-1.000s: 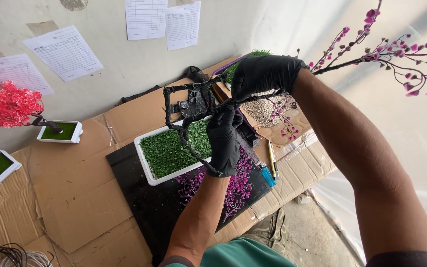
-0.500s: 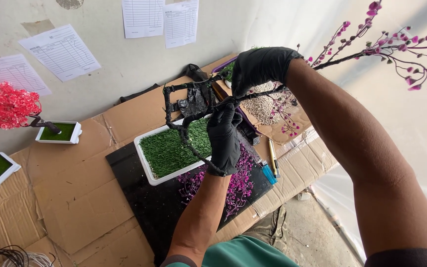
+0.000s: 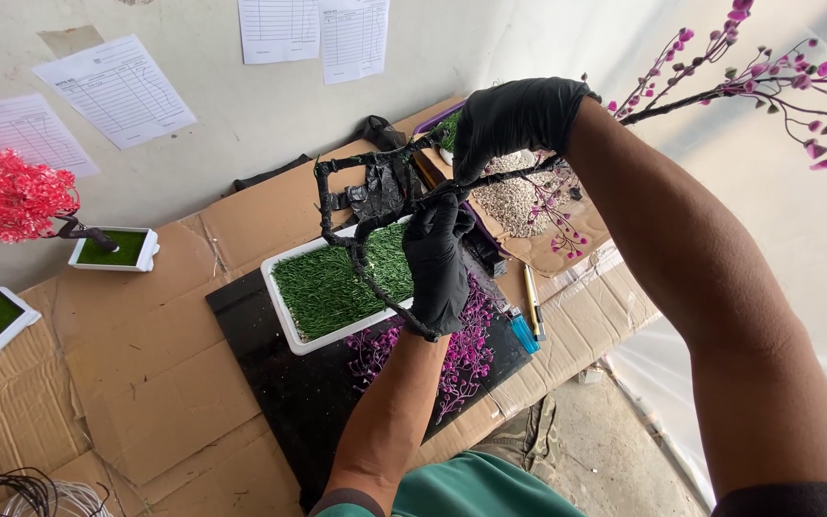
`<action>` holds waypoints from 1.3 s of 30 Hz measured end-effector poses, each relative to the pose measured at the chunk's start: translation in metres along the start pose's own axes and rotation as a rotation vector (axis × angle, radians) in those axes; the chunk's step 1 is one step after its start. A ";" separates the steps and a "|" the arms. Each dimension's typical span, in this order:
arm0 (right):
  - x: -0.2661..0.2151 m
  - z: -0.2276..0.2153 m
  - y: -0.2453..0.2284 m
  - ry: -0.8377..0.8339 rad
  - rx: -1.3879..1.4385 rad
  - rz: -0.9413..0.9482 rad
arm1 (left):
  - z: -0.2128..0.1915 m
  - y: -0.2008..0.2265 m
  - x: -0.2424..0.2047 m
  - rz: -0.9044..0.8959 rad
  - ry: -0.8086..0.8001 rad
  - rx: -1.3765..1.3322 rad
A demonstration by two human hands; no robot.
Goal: The person assembles a miniature bonsai tree by attaching small purple artificial flowers to the black branches. They pick up the flowers from a pile on the table and carefully insert them into the tree structure, which is planted in a white rectangular pot filled with green material.
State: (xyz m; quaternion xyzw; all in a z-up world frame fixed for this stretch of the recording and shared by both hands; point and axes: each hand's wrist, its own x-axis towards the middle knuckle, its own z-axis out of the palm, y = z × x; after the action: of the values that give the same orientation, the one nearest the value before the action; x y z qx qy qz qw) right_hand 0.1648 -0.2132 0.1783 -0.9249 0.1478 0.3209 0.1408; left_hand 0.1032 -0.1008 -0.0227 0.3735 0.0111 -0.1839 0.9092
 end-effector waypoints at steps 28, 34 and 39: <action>0.003 0.007 0.006 0.065 0.116 -0.036 | 0.005 -0.006 -0.003 0.026 0.021 -0.018; 0.006 0.009 0.007 0.068 0.080 -0.053 | 0.009 0.005 -0.010 0.070 -0.026 0.008; -0.002 0.007 -0.004 0.056 -0.067 0.013 | 0.015 0.011 -0.019 0.055 -0.009 0.003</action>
State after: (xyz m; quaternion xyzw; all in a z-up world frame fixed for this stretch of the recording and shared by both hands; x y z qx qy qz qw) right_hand 0.1607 -0.2067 0.1750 -0.9367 0.1471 0.3005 0.1035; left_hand 0.0881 -0.0973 -0.0017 0.3744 -0.0037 -0.1606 0.9133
